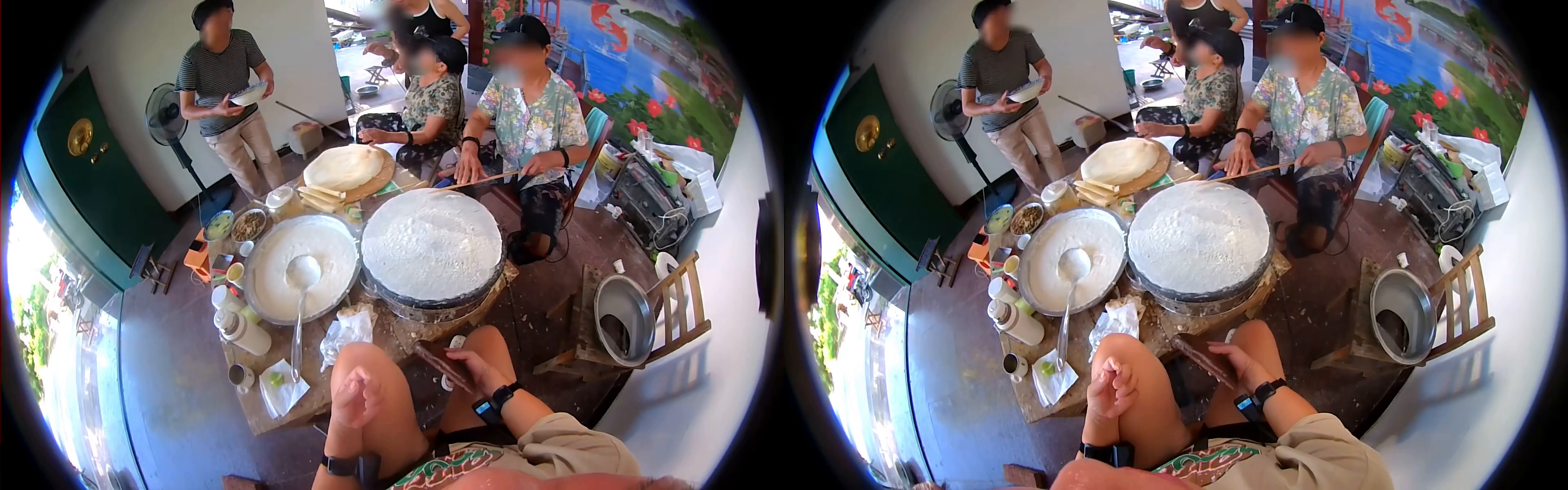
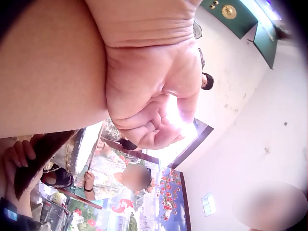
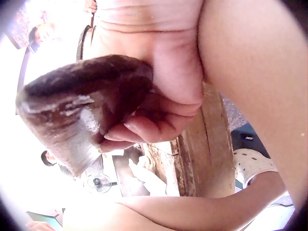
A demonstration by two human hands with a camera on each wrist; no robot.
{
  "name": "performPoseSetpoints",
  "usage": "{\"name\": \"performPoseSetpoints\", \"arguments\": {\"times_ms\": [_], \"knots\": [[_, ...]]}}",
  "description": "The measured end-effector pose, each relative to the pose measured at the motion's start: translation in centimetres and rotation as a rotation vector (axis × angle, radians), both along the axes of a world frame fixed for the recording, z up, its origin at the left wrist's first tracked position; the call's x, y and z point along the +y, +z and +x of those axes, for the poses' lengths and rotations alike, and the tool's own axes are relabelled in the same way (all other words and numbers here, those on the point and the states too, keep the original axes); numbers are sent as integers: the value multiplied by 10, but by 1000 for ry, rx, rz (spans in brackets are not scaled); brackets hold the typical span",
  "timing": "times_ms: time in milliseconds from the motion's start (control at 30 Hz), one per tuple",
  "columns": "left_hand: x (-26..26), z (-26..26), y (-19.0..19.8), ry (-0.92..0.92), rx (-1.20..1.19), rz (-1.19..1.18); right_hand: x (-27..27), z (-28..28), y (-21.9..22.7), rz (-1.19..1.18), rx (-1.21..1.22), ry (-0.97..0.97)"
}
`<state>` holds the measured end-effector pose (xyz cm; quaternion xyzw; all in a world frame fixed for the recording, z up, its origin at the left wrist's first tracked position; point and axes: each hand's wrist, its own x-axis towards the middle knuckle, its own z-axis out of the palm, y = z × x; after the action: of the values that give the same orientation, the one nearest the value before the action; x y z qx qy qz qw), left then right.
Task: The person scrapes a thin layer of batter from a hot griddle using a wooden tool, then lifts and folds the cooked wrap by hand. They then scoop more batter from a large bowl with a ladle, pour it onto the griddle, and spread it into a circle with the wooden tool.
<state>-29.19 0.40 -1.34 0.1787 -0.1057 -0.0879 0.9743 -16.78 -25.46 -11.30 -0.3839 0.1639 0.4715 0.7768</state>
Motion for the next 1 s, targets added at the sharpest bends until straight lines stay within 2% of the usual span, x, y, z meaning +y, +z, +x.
{"name": "performPoseSetpoints", "arguments": {"times_ms": [367,600,667,767,1000], "knots": [[1,0,0,-3,47,-10,2,2,2,-1,13,19],[3,1,-1,-34,8,-37,0,9,-20,20,-8,43],[2,1,0,-36,5,-41,1,9,-16,80,2,73],[3,1,-1,-25,13,-33,4,4,1,37,-14,26],[2,-1,1,-2,51,-7,4,5,-3,-6,-24,27]]}}
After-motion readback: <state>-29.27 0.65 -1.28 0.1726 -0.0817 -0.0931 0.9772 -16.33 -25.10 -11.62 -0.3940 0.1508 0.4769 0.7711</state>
